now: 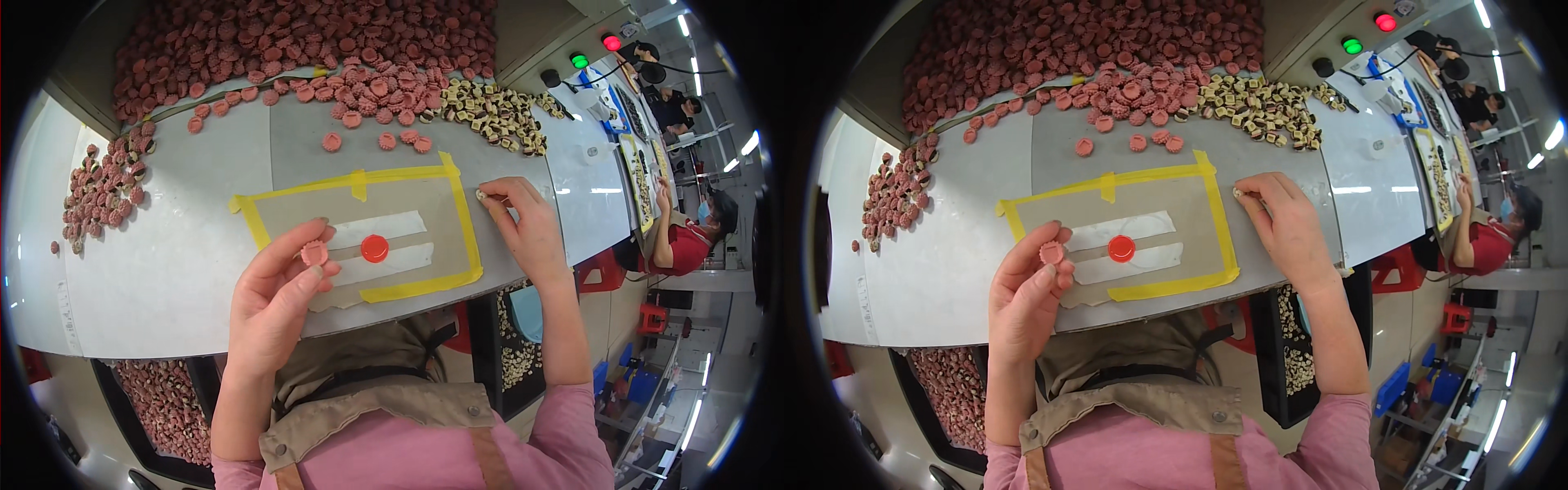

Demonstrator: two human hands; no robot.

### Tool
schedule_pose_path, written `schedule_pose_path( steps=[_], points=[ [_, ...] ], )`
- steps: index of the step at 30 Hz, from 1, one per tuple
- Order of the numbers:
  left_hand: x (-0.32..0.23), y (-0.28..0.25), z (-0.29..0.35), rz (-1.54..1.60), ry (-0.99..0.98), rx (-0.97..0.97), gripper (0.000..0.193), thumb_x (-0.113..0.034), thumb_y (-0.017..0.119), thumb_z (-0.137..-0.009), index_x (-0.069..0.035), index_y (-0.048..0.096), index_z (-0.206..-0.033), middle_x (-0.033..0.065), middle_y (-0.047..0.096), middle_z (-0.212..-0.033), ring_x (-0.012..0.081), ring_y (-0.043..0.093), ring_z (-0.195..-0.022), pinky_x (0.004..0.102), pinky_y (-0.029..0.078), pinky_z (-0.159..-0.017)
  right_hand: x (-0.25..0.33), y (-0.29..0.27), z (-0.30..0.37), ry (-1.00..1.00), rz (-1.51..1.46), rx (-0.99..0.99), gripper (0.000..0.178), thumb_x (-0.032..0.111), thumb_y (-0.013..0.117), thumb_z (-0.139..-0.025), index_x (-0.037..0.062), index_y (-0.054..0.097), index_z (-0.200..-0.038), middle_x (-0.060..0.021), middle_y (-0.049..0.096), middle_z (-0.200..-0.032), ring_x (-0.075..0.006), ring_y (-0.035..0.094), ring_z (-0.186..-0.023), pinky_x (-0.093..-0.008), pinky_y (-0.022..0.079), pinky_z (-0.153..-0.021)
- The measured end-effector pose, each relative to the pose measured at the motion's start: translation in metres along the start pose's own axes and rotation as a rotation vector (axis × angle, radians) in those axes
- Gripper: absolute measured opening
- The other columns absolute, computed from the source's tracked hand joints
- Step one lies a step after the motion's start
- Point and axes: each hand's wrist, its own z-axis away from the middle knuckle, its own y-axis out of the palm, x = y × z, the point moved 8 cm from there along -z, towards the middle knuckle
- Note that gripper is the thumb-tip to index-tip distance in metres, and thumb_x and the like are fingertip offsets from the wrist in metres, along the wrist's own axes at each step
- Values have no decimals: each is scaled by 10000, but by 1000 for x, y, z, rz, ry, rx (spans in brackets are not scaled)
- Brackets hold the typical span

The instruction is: The person dispenses glue from a squeeze bottle onto a cap on the work surface. They then assemble small components by dipping inner pieces into the glue and pressing them into outer shells by hand.

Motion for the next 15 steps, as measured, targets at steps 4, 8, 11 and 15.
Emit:
schedule_pose_path(
  steps=[4, 8, 11, 15],
  points=[
    [1, -4, -1, 207, -17, -38, 433, -120, 511, -903, 28, 416, -1299, 101, 501, -1199, 114, 544, -923, 246, 444, -823, 5, -1, -2, 36, 1, 40, 133, 35, 577, -834, 7, 592, -963, -110, 594, -889, -228, 597, -750, -297, 473, -650],
    [0, -2, -2, 258, -27, 11, 430, -143, 501, -916, 29, 413, -1301, 86, 497, -1170, 105, 532, -923, 245, 437, -837, 9, -1, -2, 16, 102, 56, 146, 33, 572, -835, 6, 580, -979, -117, 583, -892, -233, 582, -739, -307, 461, -656],
    [1, -4, -2, 271, -24, 12, 426, -150, 499, -920, 23, 418, -1300, 80, 497, -1154, 101, 524, -929, 245, 434, -838, 9, 5, -4, 24, 131, 71, 154, 27, 562, -837, -3, 562, -988, -123, 573, -897, -249, 570, -760, -309, 460, -678],
    [1, -7, 1, 282, -33, 4, 421, -150, 500, -920, 20, 423, -1298, 76, 498, -1152, 98, 520, -924, 245, 433, -835, 59, 18, -3, -51, -62, 102, 147, 17, 562, -829, -4, 551, -974, -126, 568, -906, -257, 564, -801, -318, 456, -696]
  ],
)
